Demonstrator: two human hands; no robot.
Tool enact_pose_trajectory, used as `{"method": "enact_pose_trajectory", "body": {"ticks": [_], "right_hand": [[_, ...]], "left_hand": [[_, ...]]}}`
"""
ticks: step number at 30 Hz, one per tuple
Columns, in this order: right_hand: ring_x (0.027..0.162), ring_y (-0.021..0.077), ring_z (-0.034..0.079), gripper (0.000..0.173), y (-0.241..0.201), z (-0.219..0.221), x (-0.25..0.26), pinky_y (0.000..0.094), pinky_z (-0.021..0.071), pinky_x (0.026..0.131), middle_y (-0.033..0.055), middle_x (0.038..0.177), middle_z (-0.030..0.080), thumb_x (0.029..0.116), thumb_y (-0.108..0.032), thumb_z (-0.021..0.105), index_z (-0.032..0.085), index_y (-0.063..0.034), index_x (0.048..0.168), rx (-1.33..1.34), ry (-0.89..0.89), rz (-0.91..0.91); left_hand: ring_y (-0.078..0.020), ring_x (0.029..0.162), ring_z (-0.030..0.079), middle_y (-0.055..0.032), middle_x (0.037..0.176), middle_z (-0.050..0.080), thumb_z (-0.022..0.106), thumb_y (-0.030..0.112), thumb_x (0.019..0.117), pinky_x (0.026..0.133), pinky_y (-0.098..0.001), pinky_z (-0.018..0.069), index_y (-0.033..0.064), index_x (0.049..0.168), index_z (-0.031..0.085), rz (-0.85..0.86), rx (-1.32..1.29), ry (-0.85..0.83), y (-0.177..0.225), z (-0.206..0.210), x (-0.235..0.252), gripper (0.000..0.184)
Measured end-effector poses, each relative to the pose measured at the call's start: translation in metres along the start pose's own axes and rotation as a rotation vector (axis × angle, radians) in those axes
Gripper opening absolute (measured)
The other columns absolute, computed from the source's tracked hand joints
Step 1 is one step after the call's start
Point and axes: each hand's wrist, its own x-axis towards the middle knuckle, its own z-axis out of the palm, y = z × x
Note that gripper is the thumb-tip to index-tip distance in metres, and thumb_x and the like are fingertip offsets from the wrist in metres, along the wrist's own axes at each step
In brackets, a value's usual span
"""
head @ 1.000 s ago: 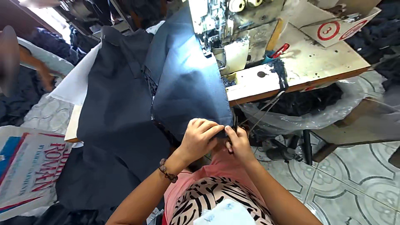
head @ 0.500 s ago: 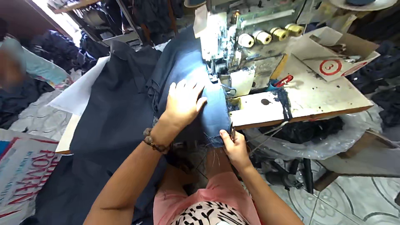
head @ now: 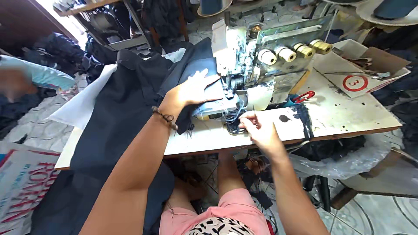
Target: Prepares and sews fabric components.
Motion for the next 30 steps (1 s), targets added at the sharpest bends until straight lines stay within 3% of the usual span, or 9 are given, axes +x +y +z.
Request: {"method": "enact_pose_trajectory", "body": {"ticks": [4, 8, 10, 12, 18, 23, 25, 27, 30], "right_hand": [[0.114, 0.0438, 0.062, 0.060, 0.005, -0.061, -0.016, 0.0640, 0.0488, 0.096, 0.0301, 0.132, 0.056, 0.0979, -0.032, 0.071, 0.050, 0.0058, 0.139, -0.502, 0.041, 0.156], [0.087, 0.0391, 0.068, 0.029, -0.018, -0.071, -0.026, 0.0614, 0.0529, 0.077, 0.0239, 0.101, 0.068, 0.0999, -0.009, 0.063, 0.062, 0.0016, 0.127, -0.563, 0.056, -0.026], [0.074, 0.0352, 0.066, 0.026, -0.041, -0.058, -0.023, 0.0581, 0.0520, 0.067, 0.0187, 0.086, 0.067, 0.0985, -0.015, 0.067, 0.064, 0.0006, 0.119, -0.577, 0.016, -0.128], [0.073, 0.0366, 0.066, 0.027, -0.066, -0.038, -0.010, 0.0585, 0.0508, 0.064, 0.0177, 0.084, 0.067, 0.1006, -0.022, 0.065, 0.066, -0.0010, 0.118, -0.635, -0.042, -0.203], [0.099, 0.0449, 0.068, 0.030, -0.122, 0.029, 0.049, 0.0609, 0.0522, 0.076, 0.0241, 0.104, 0.068, 0.1081, -0.024, 0.047, 0.059, 0.0001, 0.121, -0.977, -0.352, -0.089], [0.101, 0.0461, 0.067, 0.035, -0.108, 0.014, 0.057, 0.0644, 0.0507, 0.080, 0.0256, 0.105, 0.068, 0.1096, -0.028, 0.042, 0.062, -0.0006, 0.119, -0.709, -0.174, -0.203], [0.089, 0.0439, 0.069, 0.036, -0.090, -0.013, 0.045, 0.0644, 0.0518, 0.076, 0.0242, 0.097, 0.069, 0.1068, -0.029, 0.050, 0.064, 0.0003, 0.122, -0.544, 0.027, -0.257], [0.074, 0.0355, 0.064, 0.038, -0.062, -0.034, 0.031, 0.0567, 0.0508, 0.067, 0.0187, 0.085, 0.064, 0.1017, -0.032, 0.060, 0.060, 0.0018, 0.120, -0.463, 0.163, -0.268], [0.074, 0.0323, 0.063, 0.028, -0.001, -0.049, 0.022, 0.0534, 0.0498, 0.073, 0.0183, 0.082, 0.064, 0.0994, -0.023, 0.063, 0.065, 0.0049, 0.104, -0.450, 0.322, -0.326]], "left_hand": [[-0.0544, 0.150, 0.023, -0.0321, 0.165, 0.017, 0.046, 0.071, 0.0964, 0.114, -0.0699, 0.0286, 0.0349, 0.164, 0.026, -0.194, 0.063, 0.012, 0.000, -0.002, 0.008, 0.079], [-0.0489, 0.129, 0.054, -0.0287, 0.153, 0.044, 0.035, 0.062, 0.1052, 0.100, -0.0667, 0.0432, 0.0002, 0.155, 0.040, -0.522, 0.177, 0.127, 0.036, 0.006, -0.022, 0.079], [-0.0494, 0.115, 0.062, -0.0322, 0.124, 0.064, 0.033, 0.053, 0.1091, 0.089, -0.0666, 0.0475, -0.0101, 0.120, 0.065, -0.601, 0.232, 0.094, 0.051, 0.005, -0.044, 0.071], [-0.0481, 0.111, 0.065, -0.0305, 0.110, 0.068, 0.032, 0.044, 0.1114, 0.085, -0.0656, 0.0485, -0.0080, 0.104, 0.070, -0.618, 0.254, 0.039, 0.062, 0.003, -0.070, 0.065], [-0.0434, 0.088, 0.069, -0.0242, 0.090, 0.069, 0.042, 0.029, 0.1111, 0.071, -0.0582, 0.0510, -0.0042, 0.095, 0.071, -0.347, 0.352, 0.241, 0.094, 0.021, -0.134, 0.047], [-0.0460, 0.114, 0.063, -0.0248, 0.118, 0.069, 0.048, 0.026, 0.1092, 0.094, -0.0648, 0.0473, -0.0005, 0.113, 0.073, -0.403, 0.344, 0.133, 0.058, 0.016, -0.141, 0.037], [-0.0529, 0.124, 0.055, -0.0281, 0.131, 0.063, 0.063, 0.010, 0.0988, 0.104, -0.0766, 0.0336, -0.0009, 0.114, 0.075, -0.441, 0.313, 0.154, 0.036, 0.020, -0.153, 0.022], [-0.0600, 0.131, 0.044, -0.0331, 0.140, 0.053, 0.081, 0.007, 0.0847, 0.109, -0.0837, 0.0215, -0.0028, 0.118, 0.072, -0.354, 0.288, 0.214, 0.043, 0.032, -0.166, 0.036], [-0.0395, 0.124, 0.059, -0.0200, 0.137, 0.062, 0.083, 0.028, 0.0849, 0.102, -0.0607, 0.0463, 0.0128, 0.132, 0.068, 0.061, 0.180, 0.300, 0.077, 0.071, -0.141, 0.051]]}}
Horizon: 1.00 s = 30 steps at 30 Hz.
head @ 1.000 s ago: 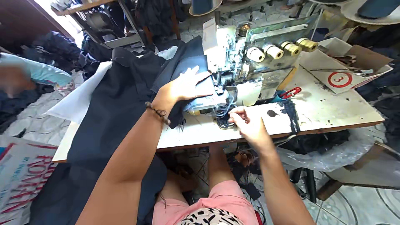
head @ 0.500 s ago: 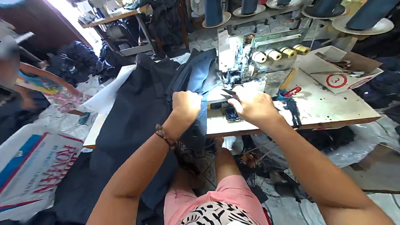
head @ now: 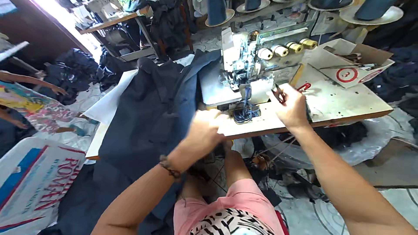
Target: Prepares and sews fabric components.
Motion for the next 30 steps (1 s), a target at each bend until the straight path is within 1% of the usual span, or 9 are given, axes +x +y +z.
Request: {"method": "enact_pose_trajectory", "body": {"ticks": [3, 6, 9, 12, 17, 19, 24, 27, 30], "right_hand": [[0.122, 0.0424, 0.058, 0.035, 0.048, 0.021, -0.020, 0.0620, 0.0311, 0.110, 0.0201, 0.117, 0.071, 0.1075, -0.024, 0.046, 0.074, -0.0053, 0.118, -0.023, 0.032, -0.096], [0.143, 0.0409, 0.041, 0.042, 0.062, 0.026, -0.024, 0.0626, 0.0191, 0.120, 0.0230, 0.143, 0.056, 0.1083, -0.026, 0.038, 0.066, -0.0072, 0.134, 0.112, 0.076, -0.018], [0.143, 0.0242, 0.043, 0.046, 0.062, 0.021, -0.025, 0.0389, 0.0338, 0.120, 0.0195, 0.148, 0.051, 0.1092, -0.024, 0.034, 0.056, 0.0023, 0.139, 0.329, 0.138, 0.103], [0.143, 0.0220, 0.044, 0.047, 0.067, 0.021, -0.025, 0.0367, 0.0348, 0.119, 0.0192, 0.147, 0.051, 0.1100, -0.025, 0.031, 0.055, 0.0066, 0.136, 0.399, 0.128, 0.089], [0.145, 0.0287, 0.041, 0.052, 0.072, 0.022, -0.025, 0.0370, 0.0306, 0.122, 0.0269, 0.143, 0.054, 0.1096, -0.026, 0.030, 0.059, 0.0128, 0.127, 0.393, 0.117, 0.119], [0.144, 0.0283, 0.042, 0.054, 0.073, 0.022, -0.026, 0.0364, 0.0300, 0.122, 0.0274, 0.141, 0.054, 0.1098, -0.028, 0.030, 0.058, 0.0143, 0.127, 0.414, 0.112, 0.127], [0.141, 0.0248, 0.046, 0.052, 0.077, 0.023, -0.028, 0.0368, 0.0324, 0.121, 0.0246, 0.137, 0.058, 0.1107, -0.028, 0.030, 0.059, 0.0140, 0.124, 0.478, 0.208, 0.035], [0.138, 0.0228, 0.048, 0.048, 0.069, 0.020, -0.038, 0.0401, 0.0348, 0.119, 0.0168, 0.133, 0.062, 0.1114, -0.028, 0.032, 0.060, 0.0092, 0.121, 0.528, 0.321, -0.092], [0.123, 0.0034, 0.056, 0.041, 0.005, 0.010, -0.062, 0.0290, 0.0456, 0.107, 0.0007, 0.124, 0.064, 0.1110, -0.029, 0.037, 0.060, 0.0041, 0.120, 0.589, 0.277, -0.022]], "left_hand": [[-0.0363, 0.143, 0.046, -0.0193, 0.159, 0.042, 0.059, 0.045, 0.1017, 0.116, -0.0562, 0.0364, 0.0177, 0.154, 0.049, 0.132, -0.161, -0.136, 0.029, 0.057, 0.041, 0.060], [-0.0396, 0.124, 0.061, -0.0240, 0.146, 0.054, 0.046, 0.051, 0.1063, 0.100, -0.0573, 0.0501, 0.0000, 0.140, 0.057, 0.078, -0.147, -0.238, 0.040, 0.077, 0.088, 0.062], [-0.0383, 0.102, 0.069, -0.0226, 0.107, 0.070, 0.055, 0.047, 0.1042, 0.085, -0.0584, 0.0549, -0.0040, 0.101, 0.071, 0.062, -0.273, -0.360, 0.064, 0.047, 0.132, 0.054], [-0.0351, 0.094, 0.069, -0.0179, 0.091, 0.071, 0.074, 0.039, 0.0930, 0.081, -0.0573, 0.0546, -0.0010, 0.089, 0.073, -0.012, -0.334, -0.392, 0.079, 0.036, 0.153, 0.040], [-0.0353, 0.118, 0.063, -0.0231, 0.121, 0.067, 0.051, 0.064, 0.0992, 0.099, -0.0599, 0.0468, -0.0042, 0.116, 0.070, -0.114, -0.422, -0.879, 0.058, 0.067, 0.172, 0.073], [-0.0359, 0.128, 0.058, -0.0268, 0.132, 0.063, 0.043, 0.059, 0.1048, 0.108, -0.0577, 0.0396, -0.0073, 0.125, 0.066, -0.101, -0.620, -0.902, 0.043, 0.082, 0.172, 0.073], [-0.0305, 0.111, 0.068, -0.0159, 0.126, 0.067, 0.043, 0.043, 0.1095, 0.092, -0.0523, 0.0541, 0.0008, 0.123, 0.069, 0.089, -0.386, -0.352, 0.056, 0.061, 0.113, 0.051], [-0.0221, 0.099, 0.072, -0.0103, 0.109, 0.075, 0.075, 0.020, 0.0919, 0.085, -0.0389, 0.0598, 0.0060, 0.102, 0.078, 0.233, -0.289, 0.486, 0.025, 0.051, 0.054, 0.018], [-0.0418, 0.133, 0.054, -0.0251, 0.144, 0.056, 0.087, 0.026, 0.0765, 0.109, -0.0592, 0.0423, 0.0005, 0.140, 0.058, -0.203, -0.164, 0.520, -0.071, 0.051, 0.011, 0.074]]}}
